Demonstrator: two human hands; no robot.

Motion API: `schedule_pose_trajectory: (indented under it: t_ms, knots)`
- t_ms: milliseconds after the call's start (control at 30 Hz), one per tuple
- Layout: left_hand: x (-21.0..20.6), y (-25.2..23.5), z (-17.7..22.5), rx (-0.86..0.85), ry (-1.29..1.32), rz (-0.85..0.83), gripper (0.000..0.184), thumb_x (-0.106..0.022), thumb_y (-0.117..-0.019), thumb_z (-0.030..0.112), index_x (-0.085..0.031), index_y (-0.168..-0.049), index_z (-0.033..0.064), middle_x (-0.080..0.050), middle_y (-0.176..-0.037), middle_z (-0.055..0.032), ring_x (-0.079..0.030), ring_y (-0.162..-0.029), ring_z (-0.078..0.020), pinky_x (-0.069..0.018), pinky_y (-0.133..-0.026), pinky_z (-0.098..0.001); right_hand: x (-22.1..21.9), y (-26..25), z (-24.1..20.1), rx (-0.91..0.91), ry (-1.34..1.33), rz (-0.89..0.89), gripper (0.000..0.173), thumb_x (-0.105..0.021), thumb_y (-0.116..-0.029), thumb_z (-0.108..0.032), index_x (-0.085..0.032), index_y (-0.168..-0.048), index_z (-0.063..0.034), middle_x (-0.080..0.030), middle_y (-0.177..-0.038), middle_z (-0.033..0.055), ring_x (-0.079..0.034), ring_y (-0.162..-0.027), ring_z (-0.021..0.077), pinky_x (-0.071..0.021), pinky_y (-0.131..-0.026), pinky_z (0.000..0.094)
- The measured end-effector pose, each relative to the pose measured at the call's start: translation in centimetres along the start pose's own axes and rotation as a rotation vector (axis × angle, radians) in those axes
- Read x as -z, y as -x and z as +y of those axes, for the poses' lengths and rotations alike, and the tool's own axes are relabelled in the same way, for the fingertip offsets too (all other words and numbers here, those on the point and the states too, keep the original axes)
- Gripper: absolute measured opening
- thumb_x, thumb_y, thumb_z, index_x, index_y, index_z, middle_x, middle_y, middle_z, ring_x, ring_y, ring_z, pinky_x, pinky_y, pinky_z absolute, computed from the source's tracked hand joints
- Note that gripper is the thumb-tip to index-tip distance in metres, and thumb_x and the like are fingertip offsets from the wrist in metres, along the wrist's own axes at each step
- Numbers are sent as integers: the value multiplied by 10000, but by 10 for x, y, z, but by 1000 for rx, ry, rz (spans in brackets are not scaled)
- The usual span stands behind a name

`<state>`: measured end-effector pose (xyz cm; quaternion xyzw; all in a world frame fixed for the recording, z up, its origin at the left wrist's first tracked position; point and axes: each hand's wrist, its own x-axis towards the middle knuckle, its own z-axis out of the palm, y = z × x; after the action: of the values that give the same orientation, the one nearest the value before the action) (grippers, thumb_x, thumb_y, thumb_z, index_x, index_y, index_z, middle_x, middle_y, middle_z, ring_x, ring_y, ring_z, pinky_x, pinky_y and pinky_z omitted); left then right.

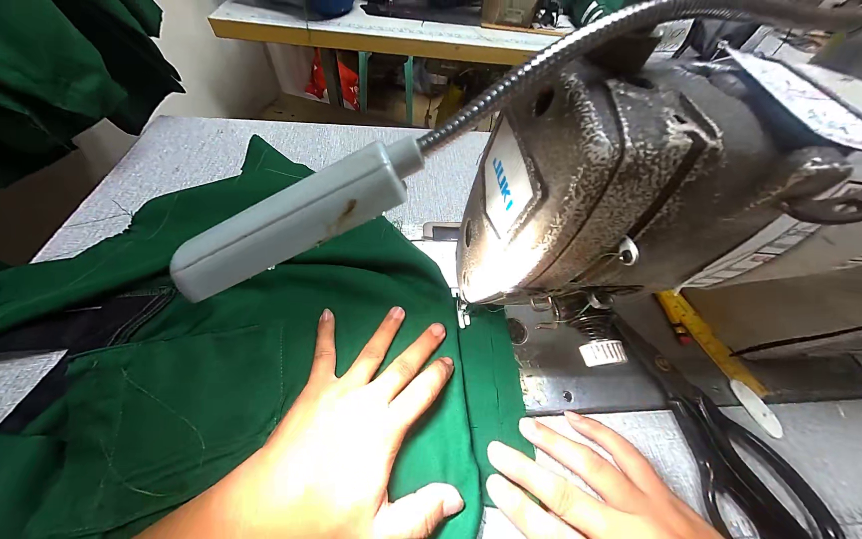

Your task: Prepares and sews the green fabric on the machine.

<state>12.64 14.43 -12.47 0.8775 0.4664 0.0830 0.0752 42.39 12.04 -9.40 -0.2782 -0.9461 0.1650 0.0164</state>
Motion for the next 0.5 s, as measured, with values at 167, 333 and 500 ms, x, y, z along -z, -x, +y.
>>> schedule_pose_trajectory:
  t_ms: [167, 333, 500]
  knots:
    - [-2, 1, -1, -10, -11, 16, 922, -256, -863, 864, -416, -1555, 276, -332, -1665, 33, -219, -1550, -397, -119, -1018, -888, 0, 1, 2, 15, -22, 0, 848, -450, -901, -790, -538, -1488, -184, -492, -1572, 71, -388, -1484, 354, -247, -1177, 638]
    - [-5, 0, -3, -13, -15, 54, 914, -261, -851, 869, -437, -1535, 290, -350, -1656, 47, -248, -1542, -394, -138, -1009, -890, -1, 0, 6, 24, -2, 16, 807, -436, -911, -786, -543, -1487, -231, -500, -1567, 52, -398, -1476, 349, -250, -1175, 619]
    - [-5, -9, -12, -18, -14, 63, 927, -254, -843, 877, -441, -1532, 285, -365, -1648, 46, -251, -1546, -370, -152, -1016, -887, 0, -8, 16, 24, 27, 37, 764, -464, -898, -775, -560, -1464, -270, -500, -1568, 28, -394, -1475, 345, -262, -1161, 627]
